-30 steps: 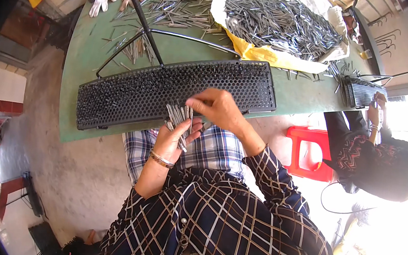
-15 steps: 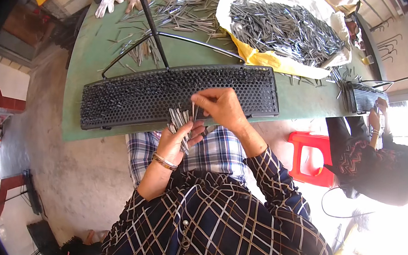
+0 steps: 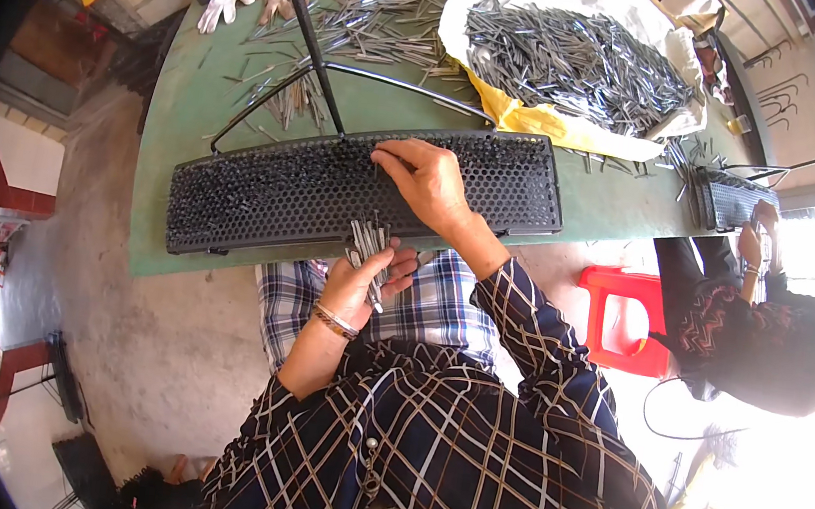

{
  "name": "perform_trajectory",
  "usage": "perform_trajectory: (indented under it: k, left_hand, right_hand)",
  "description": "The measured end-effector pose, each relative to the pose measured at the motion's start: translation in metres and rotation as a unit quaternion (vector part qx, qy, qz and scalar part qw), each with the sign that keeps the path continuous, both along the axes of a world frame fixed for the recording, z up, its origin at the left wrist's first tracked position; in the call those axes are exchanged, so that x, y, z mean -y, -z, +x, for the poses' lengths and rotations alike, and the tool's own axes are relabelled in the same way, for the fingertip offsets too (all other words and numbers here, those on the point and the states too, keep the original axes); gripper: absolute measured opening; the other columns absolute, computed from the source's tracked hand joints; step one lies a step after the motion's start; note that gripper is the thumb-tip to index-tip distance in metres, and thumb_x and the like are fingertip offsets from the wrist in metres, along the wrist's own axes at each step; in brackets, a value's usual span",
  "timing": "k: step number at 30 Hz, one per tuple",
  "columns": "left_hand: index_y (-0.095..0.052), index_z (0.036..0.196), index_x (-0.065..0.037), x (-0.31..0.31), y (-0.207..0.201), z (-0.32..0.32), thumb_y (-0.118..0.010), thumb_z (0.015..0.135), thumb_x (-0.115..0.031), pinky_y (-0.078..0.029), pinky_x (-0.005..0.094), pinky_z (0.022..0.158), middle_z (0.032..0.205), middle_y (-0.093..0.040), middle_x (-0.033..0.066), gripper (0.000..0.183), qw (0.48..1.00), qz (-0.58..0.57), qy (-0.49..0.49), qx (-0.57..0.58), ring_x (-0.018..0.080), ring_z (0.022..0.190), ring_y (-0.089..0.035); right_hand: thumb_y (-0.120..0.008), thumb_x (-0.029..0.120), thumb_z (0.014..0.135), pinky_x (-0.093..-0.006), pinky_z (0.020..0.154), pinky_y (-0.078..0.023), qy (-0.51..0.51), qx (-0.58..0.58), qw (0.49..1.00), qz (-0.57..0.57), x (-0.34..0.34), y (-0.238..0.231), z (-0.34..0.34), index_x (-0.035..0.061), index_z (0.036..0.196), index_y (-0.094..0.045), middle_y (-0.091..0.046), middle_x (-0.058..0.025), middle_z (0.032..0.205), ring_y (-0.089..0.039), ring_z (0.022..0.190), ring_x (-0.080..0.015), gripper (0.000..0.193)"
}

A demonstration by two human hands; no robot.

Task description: Sorting and inserting small metal pins into a perforated grid tray.

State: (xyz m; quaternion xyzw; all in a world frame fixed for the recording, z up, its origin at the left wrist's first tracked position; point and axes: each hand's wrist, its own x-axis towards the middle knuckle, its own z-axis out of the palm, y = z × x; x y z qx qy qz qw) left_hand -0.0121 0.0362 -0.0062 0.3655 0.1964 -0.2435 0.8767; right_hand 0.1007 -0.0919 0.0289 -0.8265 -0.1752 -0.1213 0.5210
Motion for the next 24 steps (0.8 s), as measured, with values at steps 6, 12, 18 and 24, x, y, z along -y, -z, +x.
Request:
perform_trajectory:
  k: [6,12,18,24]
  left_hand:
    - [-0.052,0.107,-0.001,0.001,-0.001,0.002,-0.054,0.09,-0.012,-0.056,0.0341,0.072,0.1,-0.063,0.0185,0.021,1.0,-0.001,-0.007,0.0,0.0236,0.091,-0.064]
    - [-0.052,0.106,0.0,-0.001,-0.001,0.001,-0.054,0.09,-0.011,-0.057,0.0336,0.072,0.099,-0.063,0.0184,0.02,1.0,0.009,-0.01,0.003,0.024,0.09,-0.064]
    - [-0.054,0.106,-0.001,0.0,-0.003,0.001,-0.057,0.088,-0.012,-0.056,0.0342,0.075,0.103,-0.062,0.0182,0.022,1.0,0.017,-0.009,0.008,0.0245,0.093,-0.063]
    - [-0.054,0.105,-0.001,-0.001,-0.01,0.002,-0.056,0.089,-0.013,-0.056,0.0335,0.073,0.1,-0.064,0.0164,0.02,0.999,0.012,-0.029,0.026,0.0234,0.091,-0.064]
  right_hand:
    - [-0.067,0.013,0.077,-0.0336,0.062,-0.051,-0.036,0.112,0.99,-0.08,-0.001,0.007,-0.002,0.0028,0.087,-0.068,-0.064,-0.0111,0.084,-0.063,0.071,-0.0267,0.014]
    - [-0.068,0.014,0.076,-0.0351,0.064,-0.05,-0.028,0.144,0.979,-0.144,-0.004,0.002,-0.005,0.0038,0.083,-0.067,-0.057,-0.0074,0.085,-0.06,0.072,-0.0251,0.013]
    - [-0.069,0.015,0.076,-0.0349,0.064,-0.05,-0.027,0.152,0.972,-0.176,-0.001,0.009,-0.008,0.0033,0.084,-0.067,-0.057,-0.0079,0.086,-0.06,0.073,-0.026,0.015]
    - [-0.07,0.015,0.078,-0.0262,0.057,-0.046,-0.032,-0.038,0.996,-0.07,0.008,-0.013,-0.022,0.0002,0.088,-0.068,-0.062,-0.0076,0.084,-0.058,0.066,-0.0149,0.018]
